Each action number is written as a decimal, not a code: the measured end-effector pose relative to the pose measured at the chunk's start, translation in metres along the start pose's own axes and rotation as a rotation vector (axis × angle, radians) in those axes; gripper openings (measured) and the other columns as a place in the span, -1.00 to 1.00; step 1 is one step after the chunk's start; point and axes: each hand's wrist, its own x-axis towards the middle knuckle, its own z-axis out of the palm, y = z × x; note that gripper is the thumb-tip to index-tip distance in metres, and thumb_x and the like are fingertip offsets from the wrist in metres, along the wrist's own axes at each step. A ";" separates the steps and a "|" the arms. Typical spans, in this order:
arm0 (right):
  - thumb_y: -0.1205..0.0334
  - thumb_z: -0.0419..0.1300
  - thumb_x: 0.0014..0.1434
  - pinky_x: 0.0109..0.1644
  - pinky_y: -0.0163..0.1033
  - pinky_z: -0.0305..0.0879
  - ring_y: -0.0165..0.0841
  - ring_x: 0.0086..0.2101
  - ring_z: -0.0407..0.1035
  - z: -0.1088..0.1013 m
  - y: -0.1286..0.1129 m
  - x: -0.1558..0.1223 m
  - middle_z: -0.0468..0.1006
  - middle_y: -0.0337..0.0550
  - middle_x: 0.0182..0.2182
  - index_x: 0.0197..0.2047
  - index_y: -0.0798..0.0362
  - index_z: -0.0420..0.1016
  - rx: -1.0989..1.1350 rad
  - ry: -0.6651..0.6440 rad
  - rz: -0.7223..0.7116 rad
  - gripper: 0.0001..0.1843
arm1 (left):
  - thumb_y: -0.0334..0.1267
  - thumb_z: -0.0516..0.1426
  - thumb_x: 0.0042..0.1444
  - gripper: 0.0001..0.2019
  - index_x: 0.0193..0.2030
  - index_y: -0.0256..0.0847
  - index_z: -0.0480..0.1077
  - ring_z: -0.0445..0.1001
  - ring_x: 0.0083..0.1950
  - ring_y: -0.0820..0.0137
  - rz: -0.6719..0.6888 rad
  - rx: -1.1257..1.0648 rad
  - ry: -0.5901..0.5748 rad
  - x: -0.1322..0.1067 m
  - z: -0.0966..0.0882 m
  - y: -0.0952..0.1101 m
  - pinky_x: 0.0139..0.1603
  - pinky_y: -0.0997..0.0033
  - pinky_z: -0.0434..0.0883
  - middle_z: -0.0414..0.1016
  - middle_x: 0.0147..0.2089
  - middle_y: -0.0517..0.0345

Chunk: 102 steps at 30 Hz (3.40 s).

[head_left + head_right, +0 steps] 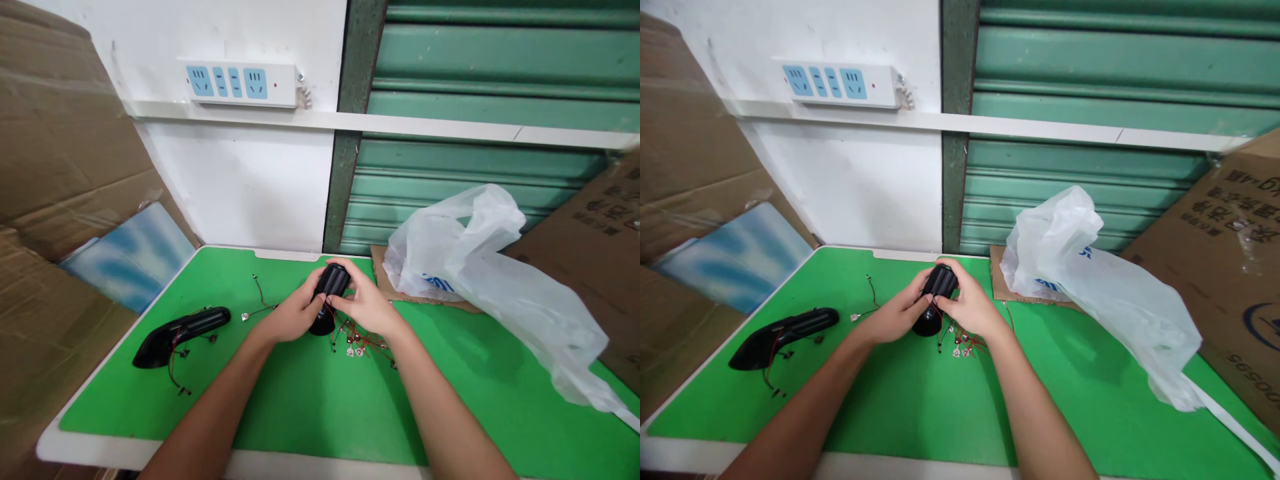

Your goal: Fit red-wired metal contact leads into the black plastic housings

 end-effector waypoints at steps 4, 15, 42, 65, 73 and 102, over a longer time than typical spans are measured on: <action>0.36 0.23 0.12 0.15 -0.12 0.33 -0.23 0.04 0.37 0.002 0.002 0.001 0.42 -0.11 0.13 0.26 -0.07 0.26 -0.002 0.019 -0.024 -0.37 | -0.15 -0.06 0.42 -0.44 0.50 -0.23 -0.01 0.20 0.42 0.14 -0.001 0.009 0.019 0.000 0.001 0.001 0.49 0.12 0.09 0.17 0.45 -0.13; 0.41 0.20 0.08 0.17 -0.16 0.27 -0.26 0.03 0.36 0.006 0.003 0.003 0.43 -0.15 0.06 0.21 -0.05 0.28 -0.005 0.053 -0.040 -0.39 | -0.24 -0.09 0.41 -0.46 0.47 -0.32 -0.03 0.18 0.43 0.17 0.006 0.043 0.077 0.002 0.011 -0.001 0.50 0.12 0.06 0.14 0.46 -0.21; 0.34 0.30 0.10 0.24 0.11 0.35 -0.18 0.07 0.44 -0.005 0.000 0.005 0.48 -0.09 0.17 0.32 -0.12 0.29 0.156 0.047 0.059 -0.28 | -0.31 0.13 0.08 -0.42 0.30 -0.18 0.27 0.38 0.27 0.12 -0.234 -0.514 0.220 0.012 0.015 0.005 0.25 0.18 0.30 0.46 0.24 0.01; 0.13 0.17 0.22 -0.41 -0.24 0.02 -0.35 -0.51 0.28 -0.031 0.021 -0.002 0.46 -0.21 -0.55 -0.34 0.04 0.51 -0.688 0.059 0.301 -0.81 | -0.36 0.02 0.15 -0.74 -0.03 -0.33 0.37 0.52 -0.48 0.37 -0.488 -0.983 0.583 0.017 -0.006 0.018 -0.49 0.45 0.47 0.55 -0.37 0.04; 0.20 0.32 0.00 -0.44 -0.25 -0.02 -0.33 -0.47 0.37 -0.005 -0.002 -0.008 0.56 -0.20 -0.54 -0.45 -0.01 0.60 -0.829 -0.194 0.396 -0.93 | -0.34 0.01 0.15 -0.76 -0.06 -0.31 0.35 0.48 -0.55 0.37 -0.518 -0.981 0.613 0.018 -0.003 0.015 -0.50 0.40 0.50 0.50 -0.42 0.08; 0.23 -0.02 0.32 -0.43 -0.28 0.10 -0.37 -0.53 0.24 -0.008 0.010 0.005 0.45 -0.31 -0.48 -0.17 -0.03 0.33 -0.311 0.217 0.077 -0.88 | -0.35 0.08 0.20 -0.76 0.01 -0.27 0.33 0.54 -0.41 0.38 -0.525 -0.934 0.417 0.014 0.000 0.012 -0.35 0.42 0.49 0.59 -0.26 -0.04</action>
